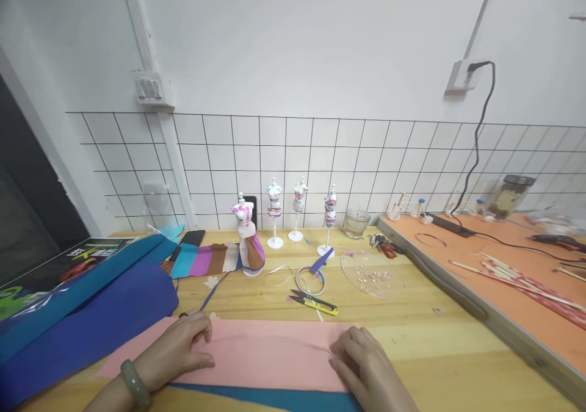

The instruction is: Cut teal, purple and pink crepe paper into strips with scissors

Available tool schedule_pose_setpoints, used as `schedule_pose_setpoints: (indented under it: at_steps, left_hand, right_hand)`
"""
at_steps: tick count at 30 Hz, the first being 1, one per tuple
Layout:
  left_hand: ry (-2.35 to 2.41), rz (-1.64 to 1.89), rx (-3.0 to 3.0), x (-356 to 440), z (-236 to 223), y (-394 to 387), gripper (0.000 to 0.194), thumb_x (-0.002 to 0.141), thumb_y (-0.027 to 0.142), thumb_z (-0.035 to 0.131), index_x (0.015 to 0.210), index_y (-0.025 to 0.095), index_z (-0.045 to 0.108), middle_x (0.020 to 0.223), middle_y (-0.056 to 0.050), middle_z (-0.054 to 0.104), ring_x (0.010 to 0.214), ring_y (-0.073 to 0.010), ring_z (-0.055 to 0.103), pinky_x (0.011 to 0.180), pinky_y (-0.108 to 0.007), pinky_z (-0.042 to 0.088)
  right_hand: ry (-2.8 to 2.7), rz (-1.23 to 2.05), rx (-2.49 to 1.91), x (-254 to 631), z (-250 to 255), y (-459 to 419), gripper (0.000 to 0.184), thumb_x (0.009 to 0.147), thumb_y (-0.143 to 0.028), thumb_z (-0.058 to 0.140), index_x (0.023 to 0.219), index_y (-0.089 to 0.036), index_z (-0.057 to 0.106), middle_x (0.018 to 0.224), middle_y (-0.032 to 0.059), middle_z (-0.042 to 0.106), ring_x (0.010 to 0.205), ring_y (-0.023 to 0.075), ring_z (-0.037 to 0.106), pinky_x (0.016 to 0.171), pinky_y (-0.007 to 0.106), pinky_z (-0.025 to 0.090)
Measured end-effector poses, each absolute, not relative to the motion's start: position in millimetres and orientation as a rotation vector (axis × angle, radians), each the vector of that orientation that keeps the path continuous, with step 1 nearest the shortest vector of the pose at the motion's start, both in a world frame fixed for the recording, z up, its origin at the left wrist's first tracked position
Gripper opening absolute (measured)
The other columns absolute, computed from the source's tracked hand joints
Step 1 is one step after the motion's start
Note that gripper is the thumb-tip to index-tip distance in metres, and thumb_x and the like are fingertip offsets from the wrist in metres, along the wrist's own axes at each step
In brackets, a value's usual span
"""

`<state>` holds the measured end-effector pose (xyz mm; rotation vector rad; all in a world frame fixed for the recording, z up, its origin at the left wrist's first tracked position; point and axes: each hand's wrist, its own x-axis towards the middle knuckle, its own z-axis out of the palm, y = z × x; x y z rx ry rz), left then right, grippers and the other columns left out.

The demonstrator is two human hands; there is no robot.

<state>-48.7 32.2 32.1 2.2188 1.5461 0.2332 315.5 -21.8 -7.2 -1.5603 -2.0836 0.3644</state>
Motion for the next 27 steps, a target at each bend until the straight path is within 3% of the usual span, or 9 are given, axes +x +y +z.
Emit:
schedule_pose_setpoints:
  at_steps: [4, 9, 14, 21, 27]
  left_hand:
    - [1.494, 0.303, 2.25, -50, 31, 31, 0.026, 0.062, 0.034, 0.07, 0.071, 0.019, 0.05, 0.085, 0.0, 0.054, 0.086, -0.0194, 0.047, 0.074, -0.027, 0.034]
    - [1.492, 0.31, 2.194, -52, 29, 31, 0.028, 0.064, 0.031, 0.068, 0.085, 0.019, 0.055, 0.08, 0.001, 0.054, 0.078, -0.0177, 0.048, 0.068, -0.026, 0.035]
    - [1.48, 0.324, 2.27, -50, 29, 29, 0.019, 0.065, 0.031, 0.069, 0.069, 0.018, 0.055, 0.077, 0.0, 0.054, 0.079, -0.0178, 0.047, 0.068, -0.026, 0.034]
    - [1.444, 0.359, 2.304, -48, 34, 20, 0.014, 0.069, 0.021, 0.06, 0.061, 0.019, 0.048, 0.074, 0.001, 0.054, 0.075, -0.0162, 0.048, 0.067, -0.027, 0.034]
    - [1.504, 0.332, 2.231, -58, 34, 25, 0.011, 0.075, 0.024, 0.049, 0.067, 0.019, 0.053, 0.073, 0.0, 0.059, 0.072, -0.0162, 0.052, 0.067, -0.026, 0.036]
  right_hand:
    - [-2.108, 0.286, -1.519, 319, -13, -18, 0.021, 0.088, -0.036, 0.047, 0.101, -0.026, 0.06, 0.101, 0.0076, 0.06, 0.096, 0.0239, 0.054, 0.083, 0.037, 0.043]
    - [-2.154, 0.293, -1.54, 318, -17, -15, 0.022, 0.091, -0.034, 0.043, 0.089, -0.025, 0.062, 0.084, 0.0052, 0.061, 0.083, 0.0219, 0.056, 0.074, 0.035, 0.044]
    - [-2.173, 0.234, -1.502, 315, -10, -18, 0.027, 0.092, -0.034, 0.04, 0.076, -0.023, 0.059, 0.079, 0.005, 0.059, 0.077, 0.0201, 0.055, 0.068, 0.033, 0.045]
    - [-2.148, 0.247, -1.426, 317, -4, -27, 0.022, 0.091, -0.031, 0.039, 0.095, -0.025, 0.059, 0.098, 0.0069, 0.062, 0.094, 0.0224, 0.055, 0.084, 0.035, 0.044]
    - [-1.988, 0.354, -1.577, 315, -8, -27, 0.024, 0.09, -0.038, 0.04, 0.088, -0.024, 0.06, 0.088, 0.0055, 0.066, 0.084, 0.0212, 0.06, 0.075, 0.032, 0.048]
